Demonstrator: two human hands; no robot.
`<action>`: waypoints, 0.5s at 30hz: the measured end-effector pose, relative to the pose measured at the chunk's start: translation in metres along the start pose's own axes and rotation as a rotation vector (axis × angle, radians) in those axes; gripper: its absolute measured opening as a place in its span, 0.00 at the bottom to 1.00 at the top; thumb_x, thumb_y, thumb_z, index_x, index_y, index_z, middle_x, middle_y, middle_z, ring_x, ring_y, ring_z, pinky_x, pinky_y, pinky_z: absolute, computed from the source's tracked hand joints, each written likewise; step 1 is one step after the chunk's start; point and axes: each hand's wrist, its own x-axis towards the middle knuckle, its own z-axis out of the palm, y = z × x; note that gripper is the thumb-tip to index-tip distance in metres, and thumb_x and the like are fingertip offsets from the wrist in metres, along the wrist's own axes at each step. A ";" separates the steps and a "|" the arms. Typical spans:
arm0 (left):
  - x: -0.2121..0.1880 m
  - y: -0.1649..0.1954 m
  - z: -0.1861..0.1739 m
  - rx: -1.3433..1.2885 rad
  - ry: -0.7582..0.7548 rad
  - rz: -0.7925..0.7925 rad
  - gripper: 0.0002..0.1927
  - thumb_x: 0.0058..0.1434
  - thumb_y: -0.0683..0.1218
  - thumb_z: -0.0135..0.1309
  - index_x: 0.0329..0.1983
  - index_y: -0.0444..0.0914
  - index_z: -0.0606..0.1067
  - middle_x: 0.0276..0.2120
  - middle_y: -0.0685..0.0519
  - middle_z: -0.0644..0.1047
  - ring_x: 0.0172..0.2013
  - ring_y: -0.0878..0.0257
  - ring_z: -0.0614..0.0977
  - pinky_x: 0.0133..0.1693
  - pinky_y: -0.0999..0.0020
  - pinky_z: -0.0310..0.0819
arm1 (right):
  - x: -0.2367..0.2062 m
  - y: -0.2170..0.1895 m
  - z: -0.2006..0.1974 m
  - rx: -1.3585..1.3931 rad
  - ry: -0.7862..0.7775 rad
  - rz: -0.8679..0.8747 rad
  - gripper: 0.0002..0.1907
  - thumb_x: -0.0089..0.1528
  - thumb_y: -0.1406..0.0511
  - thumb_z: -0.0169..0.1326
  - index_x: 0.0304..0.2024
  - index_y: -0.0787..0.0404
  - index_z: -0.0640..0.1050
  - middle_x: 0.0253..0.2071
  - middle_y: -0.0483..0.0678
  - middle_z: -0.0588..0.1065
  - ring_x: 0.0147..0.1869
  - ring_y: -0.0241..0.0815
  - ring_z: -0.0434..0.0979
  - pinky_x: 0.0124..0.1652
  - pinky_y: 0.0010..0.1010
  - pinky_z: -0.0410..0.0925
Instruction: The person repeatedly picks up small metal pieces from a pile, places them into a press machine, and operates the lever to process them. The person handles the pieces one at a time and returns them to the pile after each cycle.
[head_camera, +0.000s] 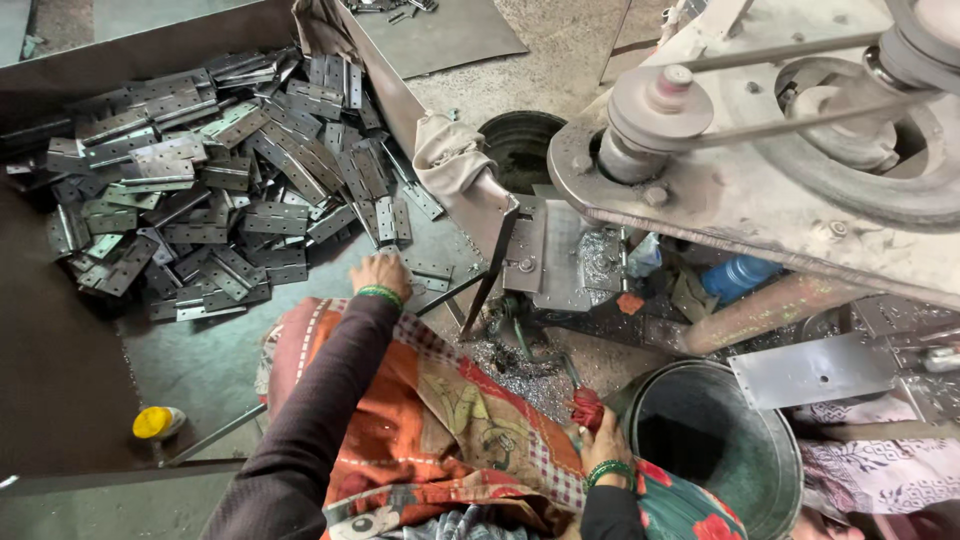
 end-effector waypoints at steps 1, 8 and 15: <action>-0.002 -0.002 0.007 -0.011 0.012 -0.055 0.36 0.51 0.62 0.65 0.60 0.45 0.71 0.57 0.52 0.72 0.58 0.56 0.73 0.52 0.48 0.71 | 0.000 -0.001 0.000 0.003 0.016 -0.013 0.35 0.57 0.57 0.62 0.64 0.48 0.63 0.54 0.60 0.75 0.57 0.65 0.76 0.51 0.54 0.70; 0.000 0.022 0.047 0.221 0.331 -0.148 0.13 0.65 0.53 0.60 0.48 0.43 0.77 0.47 0.53 0.73 0.44 0.57 0.77 0.41 0.50 0.72 | -0.003 -0.002 -0.007 -0.015 -0.008 -0.012 0.34 0.59 0.57 0.60 0.65 0.48 0.63 0.56 0.59 0.75 0.57 0.65 0.76 0.51 0.53 0.70; -0.007 0.023 0.030 -0.035 0.148 -0.175 0.20 0.58 0.52 0.57 0.48 0.33 0.76 0.46 0.44 0.74 0.41 0.50 0.84 0.39 0.54 0.81 | -0.008 -0.011 -0.015 -0.012 -0.053 0.055 0.34 0.60 0.56 0.59 0.67 0.45 0.62 0.57 0.58 0.74 0.57 0.64 0.76 0.52 0.53 0.70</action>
